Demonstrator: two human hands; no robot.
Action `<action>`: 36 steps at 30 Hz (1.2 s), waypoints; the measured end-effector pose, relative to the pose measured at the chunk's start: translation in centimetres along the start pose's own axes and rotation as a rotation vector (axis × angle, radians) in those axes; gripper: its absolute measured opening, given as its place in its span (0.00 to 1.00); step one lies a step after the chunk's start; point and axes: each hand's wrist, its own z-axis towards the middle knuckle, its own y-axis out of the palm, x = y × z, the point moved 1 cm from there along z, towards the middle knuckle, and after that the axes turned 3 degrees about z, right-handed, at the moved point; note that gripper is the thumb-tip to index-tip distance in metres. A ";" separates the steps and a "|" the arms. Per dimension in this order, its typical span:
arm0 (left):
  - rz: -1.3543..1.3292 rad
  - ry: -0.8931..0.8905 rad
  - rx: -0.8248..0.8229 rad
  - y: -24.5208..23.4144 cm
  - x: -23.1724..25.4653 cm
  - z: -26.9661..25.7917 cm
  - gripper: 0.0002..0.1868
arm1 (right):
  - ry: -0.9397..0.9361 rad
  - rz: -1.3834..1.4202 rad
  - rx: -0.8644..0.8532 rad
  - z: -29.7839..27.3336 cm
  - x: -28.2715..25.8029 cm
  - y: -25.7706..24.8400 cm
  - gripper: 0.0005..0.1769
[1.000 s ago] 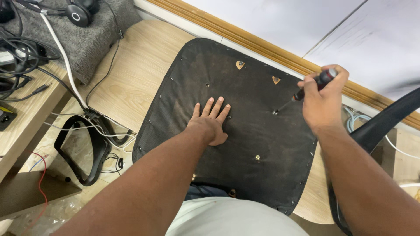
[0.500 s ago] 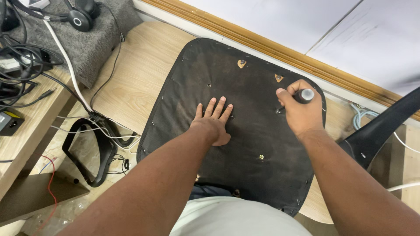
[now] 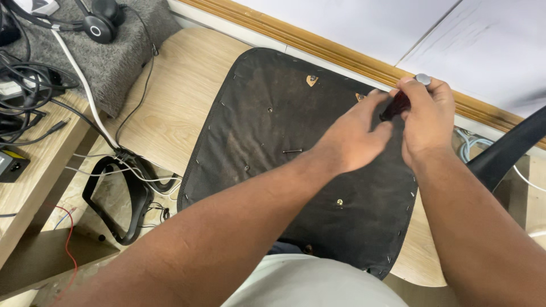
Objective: The person uses a screwdriver to remove screws from the underside of a black chair seat placed on a wooden table. The person systematically unscrews multiple fasteners while stabilizing the seat with the other hand.
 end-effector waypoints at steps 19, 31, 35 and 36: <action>-0.256 -0.154 -0.056 4.6 1.6 4.8 0.57 | 0.246 -0.061 -0.135 -1.4 -1.2 -1.2 0.34; -0.208 -0.127 -0.071 5.1 3.4 2.7 0.55 | 0.170 0.105 -0.148 -0.8 -0.8 -1.7 0.23; -0.324 -0.162 -0.020 3.6 3.3 4.4 0.58 | 0.158 0.089 -0.232 -1.5 -0.8 -2.0 0.22; -0.347 -0.150 -0.085 3.8 3.5 4.4 0.57 | 0.183 0.067 -0.202 -1.5 -1.1 -2.1 0.23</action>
